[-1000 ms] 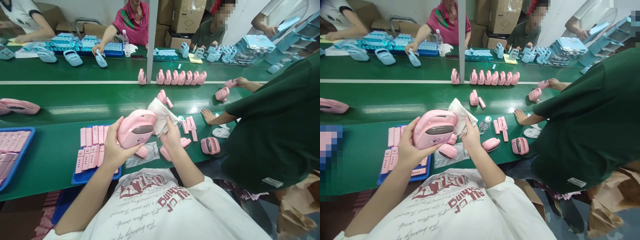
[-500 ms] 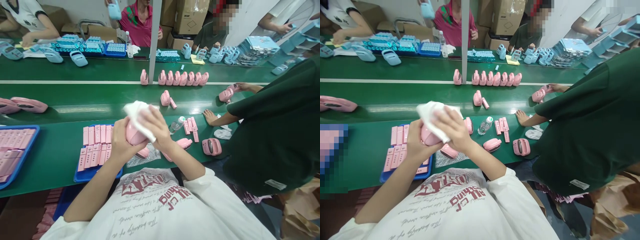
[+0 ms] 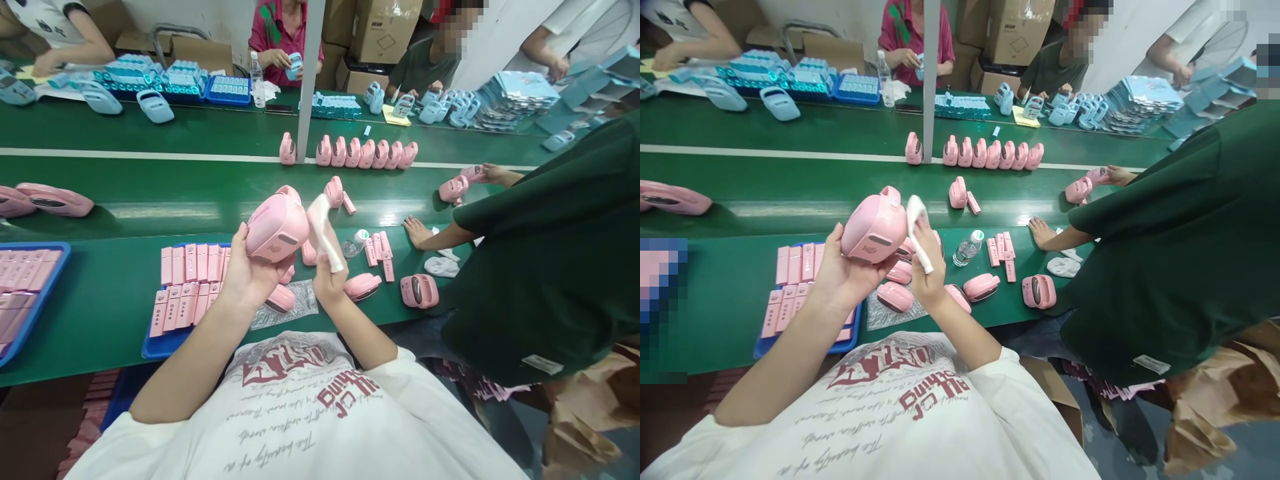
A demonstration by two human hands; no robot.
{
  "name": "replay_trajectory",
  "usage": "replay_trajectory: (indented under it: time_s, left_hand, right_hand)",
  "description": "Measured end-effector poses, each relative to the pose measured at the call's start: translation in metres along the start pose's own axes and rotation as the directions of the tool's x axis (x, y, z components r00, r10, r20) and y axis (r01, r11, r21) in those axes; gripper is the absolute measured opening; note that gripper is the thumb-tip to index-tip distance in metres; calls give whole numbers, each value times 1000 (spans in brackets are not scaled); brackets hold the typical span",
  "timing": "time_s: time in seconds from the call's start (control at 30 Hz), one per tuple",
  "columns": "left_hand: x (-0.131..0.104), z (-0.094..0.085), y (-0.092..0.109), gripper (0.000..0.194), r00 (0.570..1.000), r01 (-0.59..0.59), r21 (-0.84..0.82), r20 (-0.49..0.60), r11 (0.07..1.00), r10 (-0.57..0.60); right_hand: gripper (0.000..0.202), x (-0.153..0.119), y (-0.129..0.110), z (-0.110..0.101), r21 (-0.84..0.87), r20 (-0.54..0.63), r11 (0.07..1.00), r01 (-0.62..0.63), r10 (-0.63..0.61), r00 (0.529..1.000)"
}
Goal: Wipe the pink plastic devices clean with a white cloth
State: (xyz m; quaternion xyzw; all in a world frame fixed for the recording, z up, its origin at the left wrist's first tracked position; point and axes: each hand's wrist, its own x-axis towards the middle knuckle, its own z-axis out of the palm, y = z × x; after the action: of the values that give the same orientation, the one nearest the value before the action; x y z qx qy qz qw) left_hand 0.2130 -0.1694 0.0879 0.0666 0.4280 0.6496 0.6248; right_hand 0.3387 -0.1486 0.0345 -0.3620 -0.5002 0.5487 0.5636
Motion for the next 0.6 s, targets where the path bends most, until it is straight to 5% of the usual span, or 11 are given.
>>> replay_trajectory:
  time_s: [0.13,0.27,0.4,0.47,0.53,0.6]
  left_hand:
    - [-1,1,-2,49,999,-4,8,44,1000,4]
    - [-3,3,0,35,998,41,-58,41,997,-39]
    - [-3,4,1,43,992,51,10,117,999,-52]
    - [-4,4,-1,42,992,-12,26,123,1000,8]
    - [-7,5,-4,37,995,-43,24,94,999,40]
    - [-10,5,-6,35,996,-30,25,81,999,28]
  right_hand:
    - [43,4,1,-1,-247,180,933,263,-222,958]
    - [29,9,1,1,-240,382,920,311,-205,901]
    - [26,15,6,-1,-123,716,971,207,-57,696]
    - [24,15,10,-2,-144,670,974,173,-33,742]
    - [27,10,14,0,-216,473,957,196,-73,878]
    - [43,3,13,7,-265,227,934,239,-180,957]
